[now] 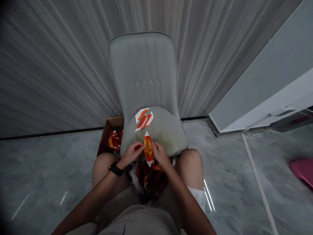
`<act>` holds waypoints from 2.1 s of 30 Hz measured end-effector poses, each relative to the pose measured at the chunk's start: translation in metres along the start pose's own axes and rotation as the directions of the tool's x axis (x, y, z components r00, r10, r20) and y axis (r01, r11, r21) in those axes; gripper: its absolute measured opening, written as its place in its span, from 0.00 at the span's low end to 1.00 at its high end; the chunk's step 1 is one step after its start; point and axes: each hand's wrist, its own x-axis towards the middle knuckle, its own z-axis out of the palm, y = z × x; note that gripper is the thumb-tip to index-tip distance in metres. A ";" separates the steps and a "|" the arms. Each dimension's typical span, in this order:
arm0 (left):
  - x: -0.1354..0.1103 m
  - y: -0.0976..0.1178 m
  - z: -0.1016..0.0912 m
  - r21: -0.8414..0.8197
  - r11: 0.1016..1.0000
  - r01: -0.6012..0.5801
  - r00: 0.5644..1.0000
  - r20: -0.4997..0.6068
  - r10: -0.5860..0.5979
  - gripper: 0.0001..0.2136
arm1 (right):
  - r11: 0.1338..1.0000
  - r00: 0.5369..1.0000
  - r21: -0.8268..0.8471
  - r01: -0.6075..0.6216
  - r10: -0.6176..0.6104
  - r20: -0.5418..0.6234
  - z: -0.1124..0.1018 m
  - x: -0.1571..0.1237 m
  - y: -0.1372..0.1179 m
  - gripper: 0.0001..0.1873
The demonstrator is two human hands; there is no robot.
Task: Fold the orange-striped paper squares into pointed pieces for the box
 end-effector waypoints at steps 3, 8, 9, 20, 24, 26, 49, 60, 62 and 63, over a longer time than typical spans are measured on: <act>0.012 0.005 -0.004 -0.022 1.000 -0.015 1.000 0.012 0.015 0.18 | 0.995 0.998 -0.077 0.057 -0.057 -0.001 -0.004 0.017 -0.005 0.23; 0.043 0.005 -0.016 -0.252 0.953 0.169 0.986 0.036 -0.165 0.20 | 0.961 0.991 -0.241 0.132 -0.129 0.025 -0.010 0.055 -0.014 0.23; 0.052 0.003 -0.020 -0.280 0.941 0.192 0.981 0.051 -0.185 0.20 | 0.952 0.989 -0.268 0.148 -0.145 0.030 -0.011 0.063 -0.016 0.23; 0.159 -0.030 -0.028 -0.115 0.992 -0.054 0.984 -0.174 0.033 0.18 | 0.852 0.980 -0.495 0.172 -0.201 -0.007 -0.010 0.144 -0.008 0.20; 0.172 -0.028 -0.027 -0.167 0.985 -0.039 0.977 -0.215 0.002 0.16 | 0.926 0.987 -0.368 0.083 -0.128 -0.099 -0.011 0.158 -0.006 0.22; 0.174 -0.025 -0.025 -0.180 0.983 -0.037 0.974 -0.228 -0.005 0.15 | 0.950 0.987 -0.309 0.038 -0.084 -0.136 -0.012 0.161 -0.006 0.22; 0.144 -0.032 -0.005 -0.106 0.991 -0.086 0.992 -0.099 0.076 0.16 | 0.981 0.995 -0.189 -0.044 0.027 -0.092 -0.027 0.144 -0.011 0.24; 0.142 -0.035 -0.010 0.009 0.994 -0.110 0.993 -0.046 0.111 0.16 | 0.992 0.991 -0.119 -0.030 0.015 -0.131 -0.030 0.143 0.001 0.22; 0.145 -0.035 -0.012 0.004 0.994 -0.111 0.990 -0.083 0.111 0.16 | 0.993 0.992 -0.112 -0.048 0.034 -0.118 -0.033 0.141 0.003 0.21; 0.146 -0.034 -0.013 0.001 0.994 -0.109 0.990 -0.092 0.108 0.16 | 0.992 0.993 -0.118 -0.050 0.037 -0.110 -0.035 0.140 0.005 0.20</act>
